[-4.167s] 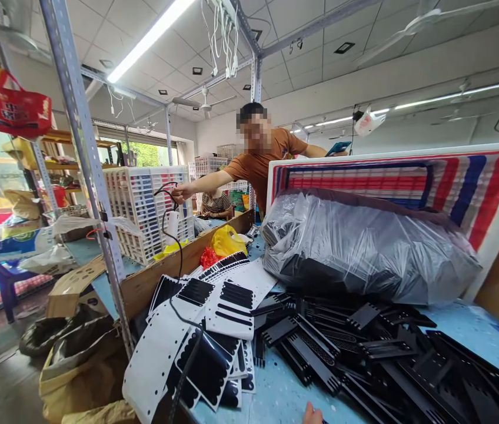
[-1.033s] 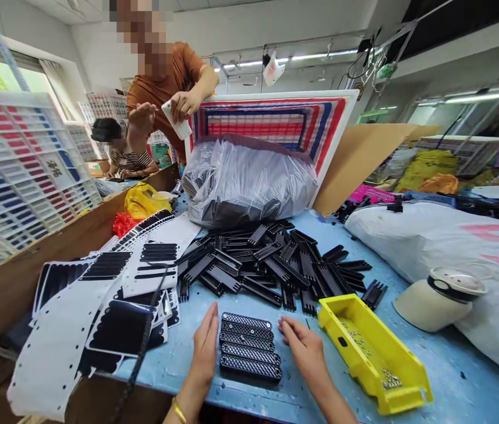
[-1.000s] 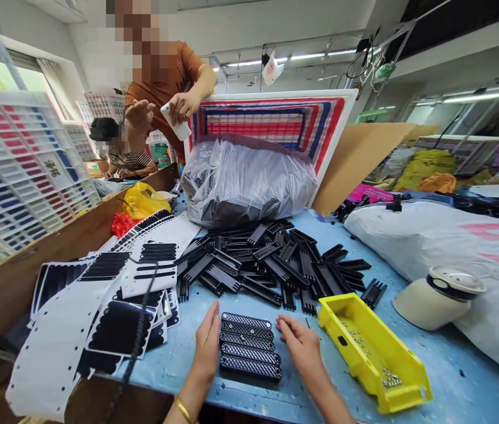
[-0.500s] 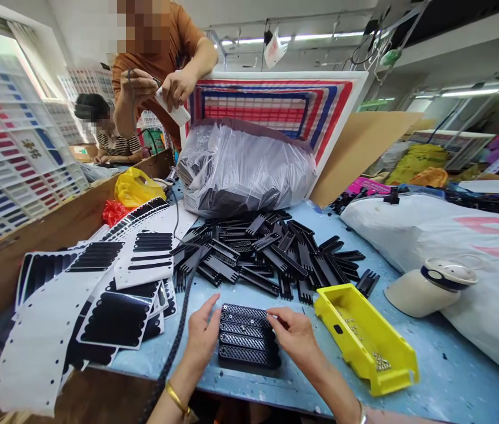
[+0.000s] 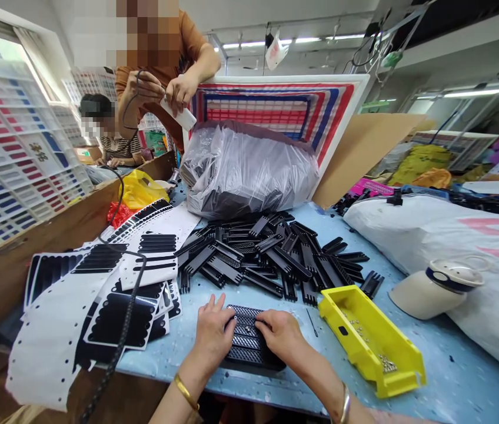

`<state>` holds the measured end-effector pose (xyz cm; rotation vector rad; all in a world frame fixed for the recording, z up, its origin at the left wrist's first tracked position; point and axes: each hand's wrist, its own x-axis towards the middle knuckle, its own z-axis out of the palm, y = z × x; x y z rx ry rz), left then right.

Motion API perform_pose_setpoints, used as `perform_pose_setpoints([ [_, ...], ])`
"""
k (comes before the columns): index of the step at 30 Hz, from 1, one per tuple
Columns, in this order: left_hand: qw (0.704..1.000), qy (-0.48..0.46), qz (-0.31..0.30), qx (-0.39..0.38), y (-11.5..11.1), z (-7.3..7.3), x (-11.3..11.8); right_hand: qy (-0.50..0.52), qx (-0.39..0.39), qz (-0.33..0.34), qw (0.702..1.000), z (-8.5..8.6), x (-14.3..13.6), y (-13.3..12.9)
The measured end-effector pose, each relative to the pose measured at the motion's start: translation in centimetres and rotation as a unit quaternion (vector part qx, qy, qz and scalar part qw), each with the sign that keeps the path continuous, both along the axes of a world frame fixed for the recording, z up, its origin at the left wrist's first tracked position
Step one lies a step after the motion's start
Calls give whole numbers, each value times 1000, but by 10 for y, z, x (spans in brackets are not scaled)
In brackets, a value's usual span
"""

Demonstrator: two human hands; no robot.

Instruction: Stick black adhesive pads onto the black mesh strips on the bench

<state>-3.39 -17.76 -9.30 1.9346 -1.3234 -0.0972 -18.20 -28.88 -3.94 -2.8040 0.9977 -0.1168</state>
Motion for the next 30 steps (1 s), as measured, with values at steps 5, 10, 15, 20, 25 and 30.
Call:
perform_pose_setpoints([
  [5,999,-13,-7,28,-2,3,-2,10,-6,-9,1000,-2,-1,-1],
  [10,1000,-24,-7,17,2,-3,0,-11,3,-24,1000,-1,-15,-8],
  [15,1000,-25,-10,2,3,-11,3,-70,23,-57,996,-2,-36,-24],
  [20,996,-42,17,-82,8,-27,8,-124,5,-25,992,-9,-55,-18],
  [25,987,-41,42,-150,20,-37,10,-84,-41,47,995,-14,-57,0],
  [30,989,-35,10,-144,25,-29,0,21,-98,52,994,-8,-52,5],
])
